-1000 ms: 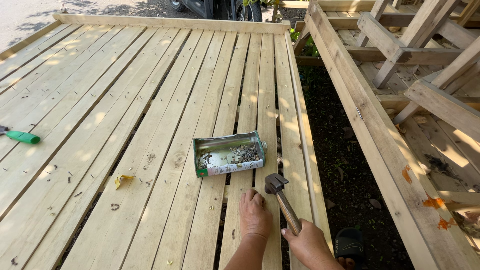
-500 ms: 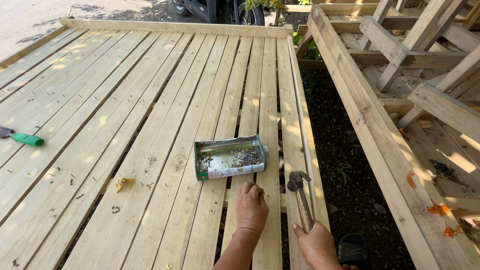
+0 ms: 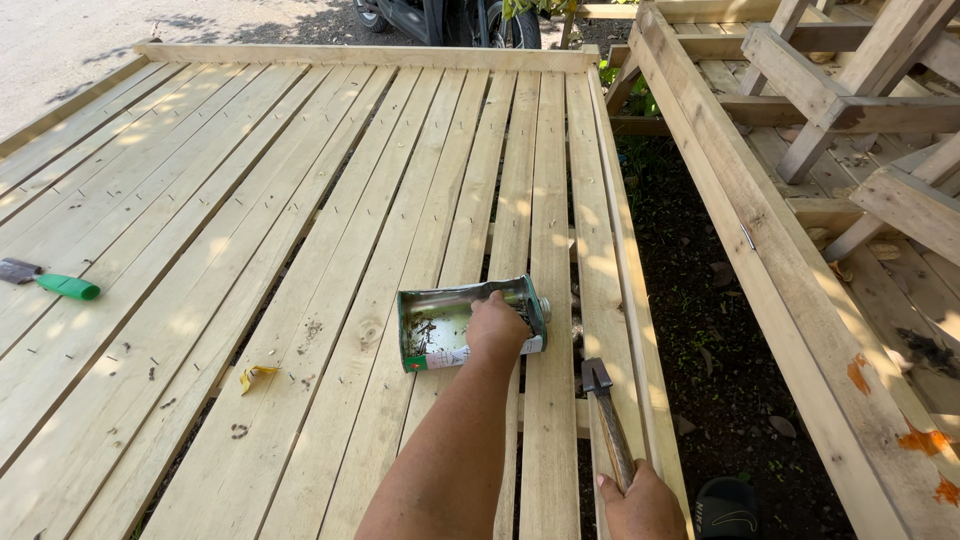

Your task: The person repeatedly picks nails from a metal can and hammers them into wooden slats on a slatted platform. The person moves along the platform, securing multiple slats with nails using a claw hammer.

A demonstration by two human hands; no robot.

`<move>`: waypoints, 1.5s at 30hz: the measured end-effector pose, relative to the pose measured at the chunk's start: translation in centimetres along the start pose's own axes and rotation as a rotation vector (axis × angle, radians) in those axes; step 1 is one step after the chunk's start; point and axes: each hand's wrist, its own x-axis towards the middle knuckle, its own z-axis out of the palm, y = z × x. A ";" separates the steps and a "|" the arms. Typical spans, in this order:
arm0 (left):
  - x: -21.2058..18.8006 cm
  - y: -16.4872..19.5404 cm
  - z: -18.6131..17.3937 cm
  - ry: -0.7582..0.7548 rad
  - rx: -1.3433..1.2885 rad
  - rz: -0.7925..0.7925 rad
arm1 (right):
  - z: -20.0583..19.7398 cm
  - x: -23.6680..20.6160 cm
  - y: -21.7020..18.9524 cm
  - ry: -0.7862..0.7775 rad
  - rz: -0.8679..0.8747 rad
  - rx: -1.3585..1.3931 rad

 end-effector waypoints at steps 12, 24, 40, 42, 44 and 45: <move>-1.8 -0.4 0.0 0.062 -0.120 0.100 | 0.3 -0.5 0.1 0.031 0.016 -0.013; 0.4 -1.6 -1.0 0.021 -0.953 -0.043 | -0.7 -1.7 -1.4 0.044 0.038 -0.028; 0.2 -2.3 -1.7 0.056 -0.546 -0.040 | -3.4 -6.8 -3.6 -0.021 0.008 0.062; 0.1 -2.0 -1.4 0.096 -0.242 0.063 | -3.4 -7.0 -3.6 -0.005 -0.009 0.075; 0.1 -1.3 -0.8 0.148 -0.051 0.137 | -3.4 -7.1 -3.6 -0.007 0.002 0.080; 0.1 -1.0 -0.5 0.173 0.049 0.174 | -3.4 -7.2 -3.6 -0.010 0.007 0.083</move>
